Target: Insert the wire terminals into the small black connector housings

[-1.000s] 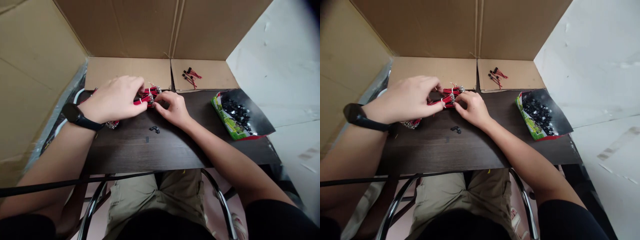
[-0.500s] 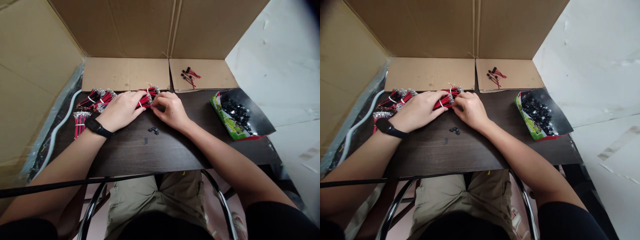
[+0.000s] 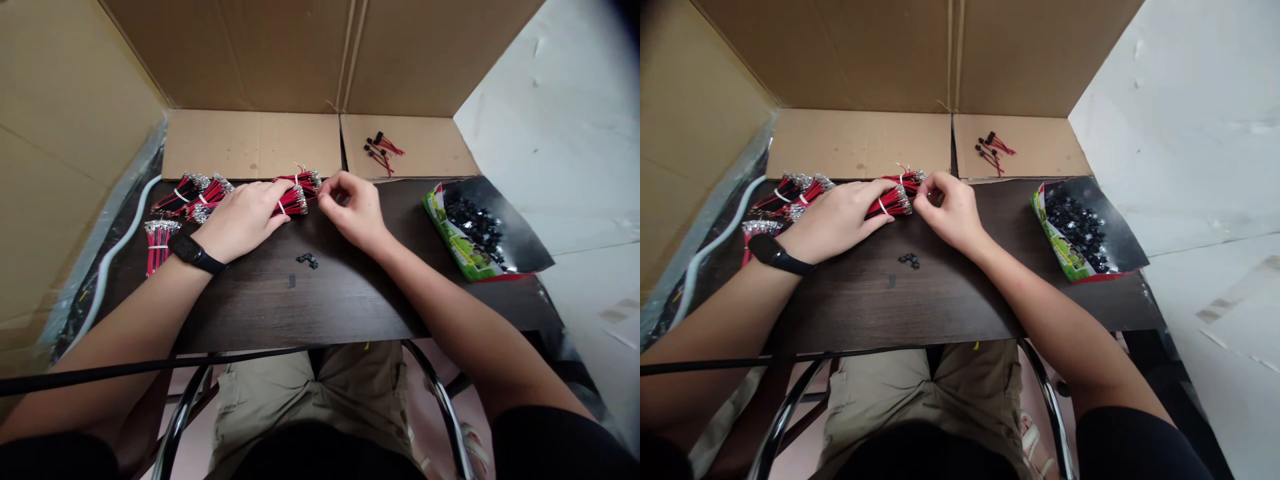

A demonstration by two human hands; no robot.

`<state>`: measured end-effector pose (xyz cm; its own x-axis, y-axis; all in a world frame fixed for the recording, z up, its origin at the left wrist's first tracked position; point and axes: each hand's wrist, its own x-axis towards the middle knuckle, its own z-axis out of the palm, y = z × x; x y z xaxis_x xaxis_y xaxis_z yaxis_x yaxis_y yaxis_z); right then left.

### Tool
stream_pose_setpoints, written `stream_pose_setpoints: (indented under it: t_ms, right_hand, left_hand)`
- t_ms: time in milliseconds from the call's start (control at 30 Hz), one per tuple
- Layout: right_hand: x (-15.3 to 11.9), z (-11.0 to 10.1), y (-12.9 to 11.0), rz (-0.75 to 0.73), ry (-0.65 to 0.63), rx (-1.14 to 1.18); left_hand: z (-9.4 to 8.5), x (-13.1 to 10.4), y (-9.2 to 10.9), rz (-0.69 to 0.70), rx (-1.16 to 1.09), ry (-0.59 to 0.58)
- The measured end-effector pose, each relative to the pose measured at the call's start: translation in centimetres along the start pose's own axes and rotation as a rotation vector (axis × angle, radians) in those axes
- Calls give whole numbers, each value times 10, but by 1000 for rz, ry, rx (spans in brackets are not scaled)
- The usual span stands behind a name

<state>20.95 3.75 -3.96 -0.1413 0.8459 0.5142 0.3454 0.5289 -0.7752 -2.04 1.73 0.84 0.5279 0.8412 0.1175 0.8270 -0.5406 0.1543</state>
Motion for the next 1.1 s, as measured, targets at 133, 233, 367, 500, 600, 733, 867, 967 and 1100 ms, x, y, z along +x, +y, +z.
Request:
stream_pose_setpoints:
  t_ms: [133, 233, 367, 500, 600, 733, 867, 967, 1100]
  right_hand:
    - [12, -16, 16, 145, 128, 167]
    - [19, -27, 24, 158, 49, 153]
    - [17, -26, 20, 122, -51, 115]
    - [11, -20, 11, 88, -90, -74]
    - [8, -19, 8, 37, -58, -249]
    - [4, -16, 1, -37, -46, -242]
    - [-1, -8, -11, -115, -123, -132]
    - [-4, -2, -17, -132, -139, -158]
    - [-6, 1, -18, -103, -81, -193]
  left_hand:
    - [0, 0, -1, -4, -13, -4]
    - [-1, 0, 0, -8, -11, -6]
    - [-1, -1, 0, -21, -4, -10]
    - [-1, -1, 3, -4, 22, 20]
    - [-1, -2, 5, -7, 27, 35]
    - [-1, -2, 7, -18, -15, 50]
    - [1, -3, 9, -17, -56, 89]
    - [3, -3, 11, -12, -56, 126]
    - [3, -3, 17, 2, -42, 155]
